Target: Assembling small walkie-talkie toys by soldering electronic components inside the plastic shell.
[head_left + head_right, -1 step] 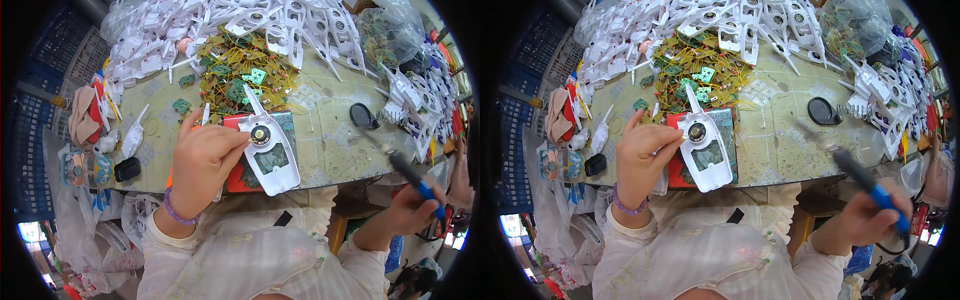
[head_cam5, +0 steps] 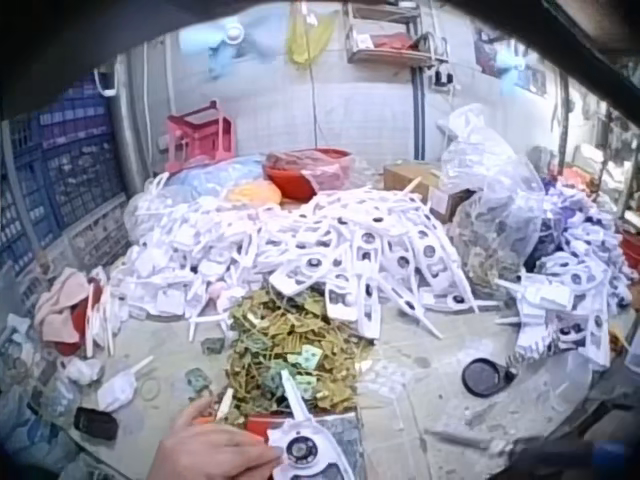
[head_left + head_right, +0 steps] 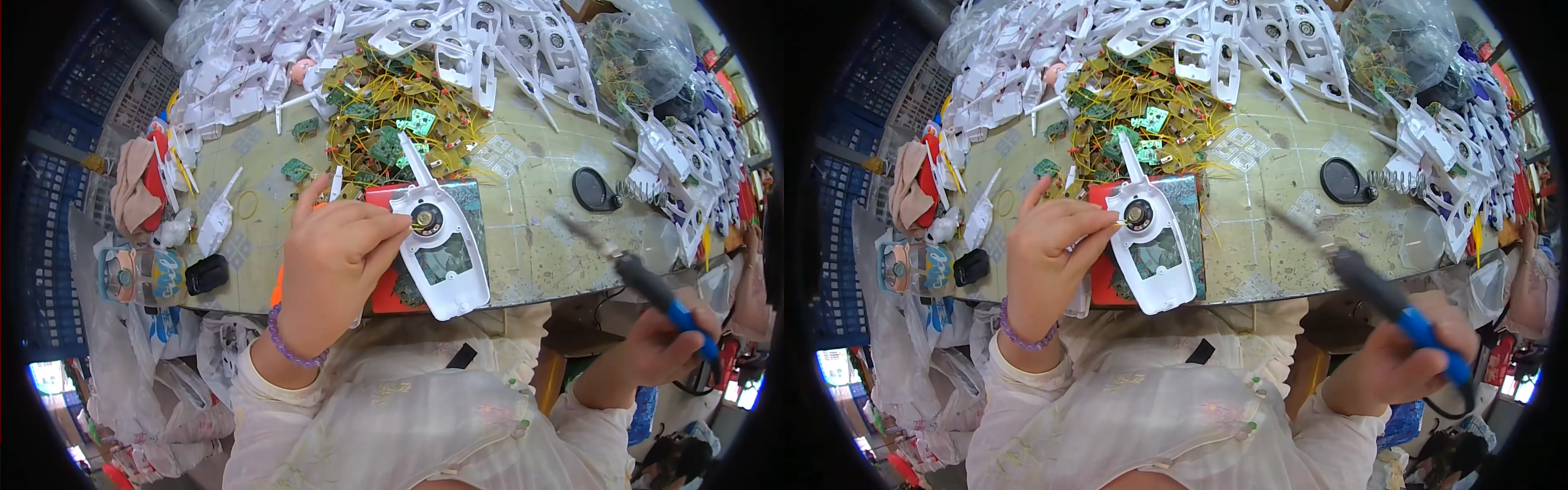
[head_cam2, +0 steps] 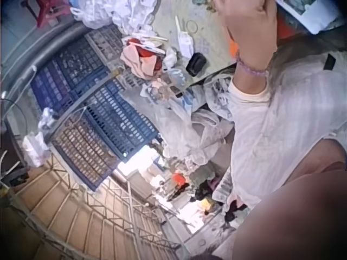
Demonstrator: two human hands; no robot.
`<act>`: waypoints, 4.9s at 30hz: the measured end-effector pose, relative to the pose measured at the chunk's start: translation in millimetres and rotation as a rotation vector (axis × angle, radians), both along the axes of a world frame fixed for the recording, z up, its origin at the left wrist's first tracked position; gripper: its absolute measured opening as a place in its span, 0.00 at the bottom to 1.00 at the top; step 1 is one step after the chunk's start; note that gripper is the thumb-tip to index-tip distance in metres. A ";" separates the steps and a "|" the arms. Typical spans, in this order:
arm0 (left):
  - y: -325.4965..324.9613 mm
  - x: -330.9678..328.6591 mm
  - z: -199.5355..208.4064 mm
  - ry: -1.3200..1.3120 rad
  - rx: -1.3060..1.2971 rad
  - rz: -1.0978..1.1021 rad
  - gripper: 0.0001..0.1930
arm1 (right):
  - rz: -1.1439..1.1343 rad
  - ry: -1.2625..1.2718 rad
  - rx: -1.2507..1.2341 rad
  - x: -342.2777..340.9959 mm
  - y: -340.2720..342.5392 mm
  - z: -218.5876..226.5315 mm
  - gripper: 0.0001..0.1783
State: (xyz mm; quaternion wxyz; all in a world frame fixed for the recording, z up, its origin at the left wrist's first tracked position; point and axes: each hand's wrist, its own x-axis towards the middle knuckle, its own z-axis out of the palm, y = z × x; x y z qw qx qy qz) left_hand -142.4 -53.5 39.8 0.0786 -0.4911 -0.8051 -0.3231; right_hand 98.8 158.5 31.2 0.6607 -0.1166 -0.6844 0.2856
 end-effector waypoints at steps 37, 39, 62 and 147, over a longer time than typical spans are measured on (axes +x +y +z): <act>19.2 10.0 10.8 -0.106 -0.069 -0.013 0.03 | 0.638 -0.272 0.104 -53.8 -28.7 7.1 0.21; 18.8 10.1 11.3 -0.088 -0.075 -0.013 0.03 | 0.637 -0.279 0.097 -55.3 -29.8 6.2 0.21; 19.5 10.7 7.7 -0.052 -0.052 -0.001 0.03 | 0.701 -0.291 0.175 -56.2 -27.0 12.1 0.19; 1.9 17.4 1.0 0.152 0.014 0.108 0.06 | 0.659 -0.101 0.146 -64.9 -37.7 -17.4 0.14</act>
